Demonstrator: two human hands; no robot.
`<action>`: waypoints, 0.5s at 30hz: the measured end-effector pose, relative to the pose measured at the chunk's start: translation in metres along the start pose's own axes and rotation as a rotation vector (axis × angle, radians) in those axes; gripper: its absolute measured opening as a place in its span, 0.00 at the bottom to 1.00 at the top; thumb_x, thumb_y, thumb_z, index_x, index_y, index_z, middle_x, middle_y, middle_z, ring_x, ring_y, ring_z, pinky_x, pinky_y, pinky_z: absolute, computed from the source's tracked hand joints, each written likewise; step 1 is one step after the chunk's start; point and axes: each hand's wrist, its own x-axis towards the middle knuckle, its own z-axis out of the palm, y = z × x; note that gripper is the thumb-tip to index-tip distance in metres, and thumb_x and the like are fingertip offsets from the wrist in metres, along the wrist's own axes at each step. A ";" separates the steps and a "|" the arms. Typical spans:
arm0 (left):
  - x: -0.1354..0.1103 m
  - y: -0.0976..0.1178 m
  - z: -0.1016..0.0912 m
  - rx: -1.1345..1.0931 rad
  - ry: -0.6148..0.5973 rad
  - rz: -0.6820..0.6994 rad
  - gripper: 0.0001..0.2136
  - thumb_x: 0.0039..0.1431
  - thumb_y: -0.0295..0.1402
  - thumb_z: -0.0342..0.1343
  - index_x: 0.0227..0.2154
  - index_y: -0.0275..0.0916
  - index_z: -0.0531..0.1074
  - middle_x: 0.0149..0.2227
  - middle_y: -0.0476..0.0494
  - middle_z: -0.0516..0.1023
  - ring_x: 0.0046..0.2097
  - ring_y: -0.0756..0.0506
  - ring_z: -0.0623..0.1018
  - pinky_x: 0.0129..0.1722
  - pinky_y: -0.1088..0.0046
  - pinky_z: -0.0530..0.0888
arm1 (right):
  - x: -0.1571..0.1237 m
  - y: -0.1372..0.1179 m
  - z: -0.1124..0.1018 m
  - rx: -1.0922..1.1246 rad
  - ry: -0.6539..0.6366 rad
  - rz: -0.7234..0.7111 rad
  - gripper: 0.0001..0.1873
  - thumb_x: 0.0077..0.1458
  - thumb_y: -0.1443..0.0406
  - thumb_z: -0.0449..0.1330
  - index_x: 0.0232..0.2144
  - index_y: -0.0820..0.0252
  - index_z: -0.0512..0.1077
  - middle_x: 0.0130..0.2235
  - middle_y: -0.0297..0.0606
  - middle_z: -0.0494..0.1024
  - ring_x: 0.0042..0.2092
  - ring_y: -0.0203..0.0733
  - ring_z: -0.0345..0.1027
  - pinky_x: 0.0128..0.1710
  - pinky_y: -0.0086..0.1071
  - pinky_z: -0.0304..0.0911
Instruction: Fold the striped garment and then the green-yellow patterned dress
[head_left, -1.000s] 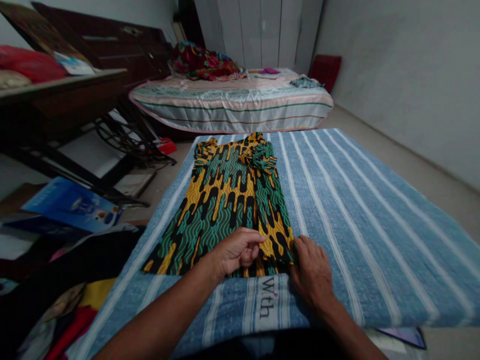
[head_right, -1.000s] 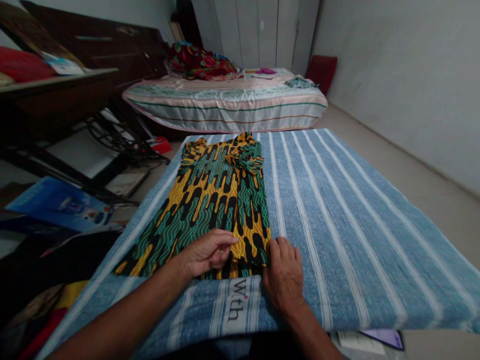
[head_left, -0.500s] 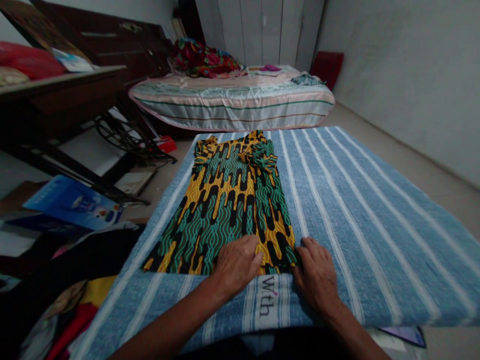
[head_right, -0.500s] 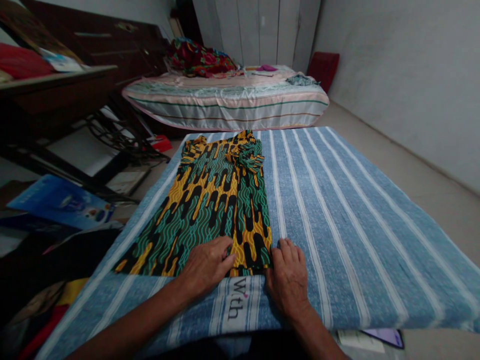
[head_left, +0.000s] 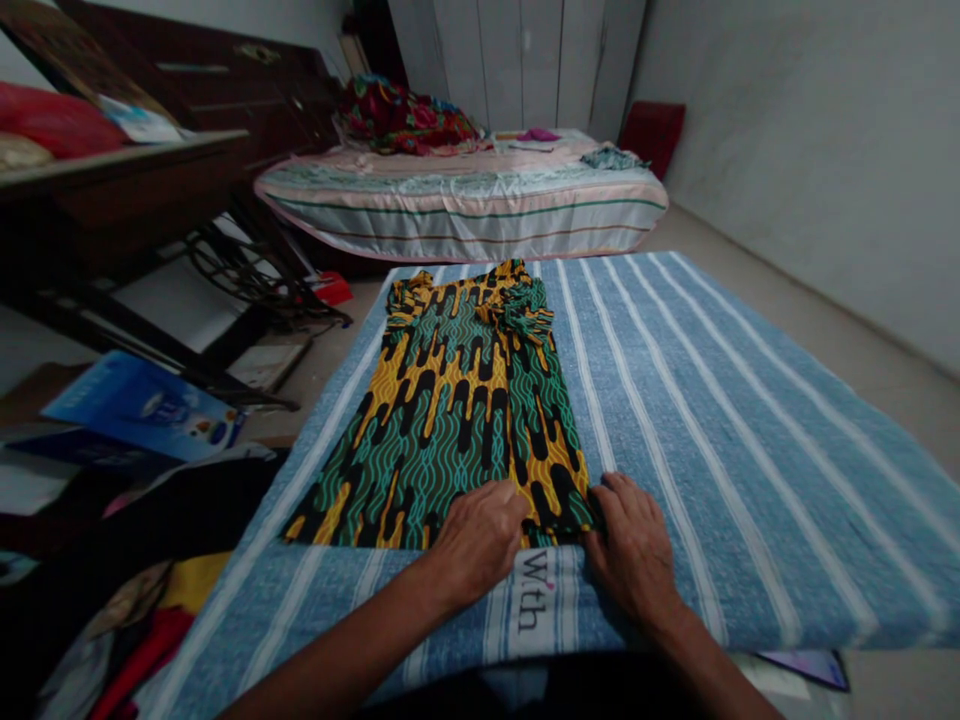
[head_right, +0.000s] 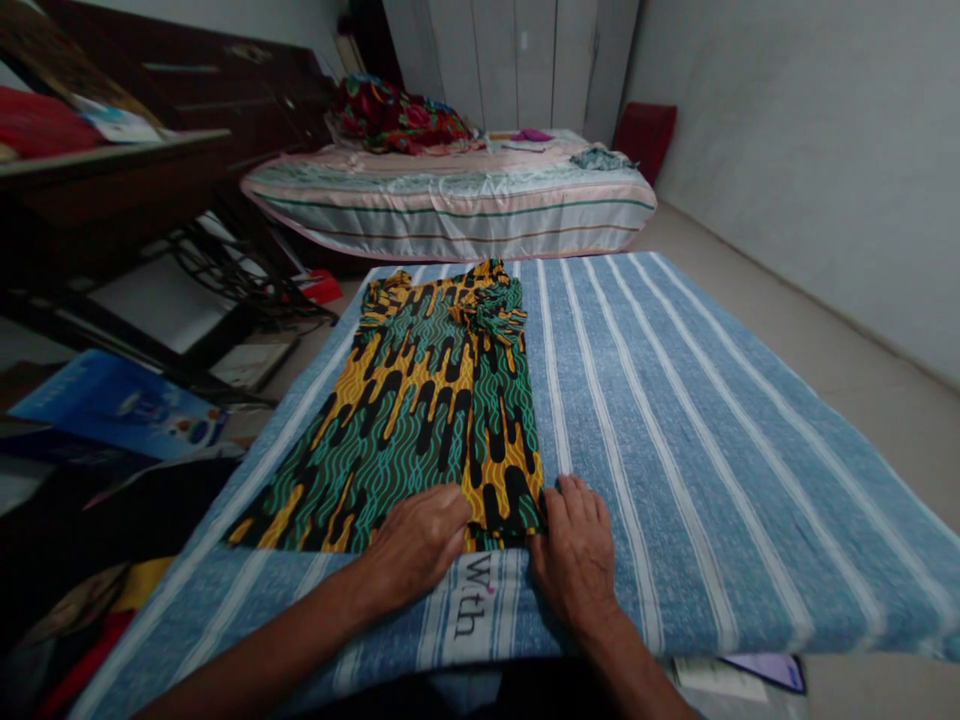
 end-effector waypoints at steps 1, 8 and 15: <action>-0.002 0.000 0.000 -0.006 0.022 -0.001 0.06 0.55 0.22 0.45 0.29 0.39 0.65 0.31 0.46 0.69 0.35 0.46 0.70 0.34 0.70 0.69 | 0.000 0.000 0.000 0.003 0.003 0.002 0.18 0.50 0.70 0.51 0.44 0.69 0.67 0.50 0.55 0.68 0.53 0.57 0.59 0.51 0.50 0.58; -0.011 -0.004 0.010 -0.021 0.106 -0.022 0.06 0.55 0.23 0.45 0.29 0.39 0.64 0.30 0.46 0.68 0.35 0.46 0.69 0.34 0.69 0.68 | 0.000 0.000 -0.002 0.018 0.004 -0.012 0.17 0.51 0.70 0.50 0.44 0.69 0.67 0.49 0.56 0.69 0.54 0.57 0.58 0.50 0.51 0.58; -0.013 -0.006 0.013 -0.021 0.041 -0.018 0.07 0.55 0.23 0.44 0.28 0.39 0.65 0.31 0.45 0.68 0.35 0.46 0.69 0.35 0.70 0.68 | -0.001 0.004 -0.004 0.070 -0.040 -0.063 0.16 0.53 0.72 0.50 0.44 0.64 0.70 0.49 0.51 0.70 0.53 0.53 0.59 0.49 0.48 0.61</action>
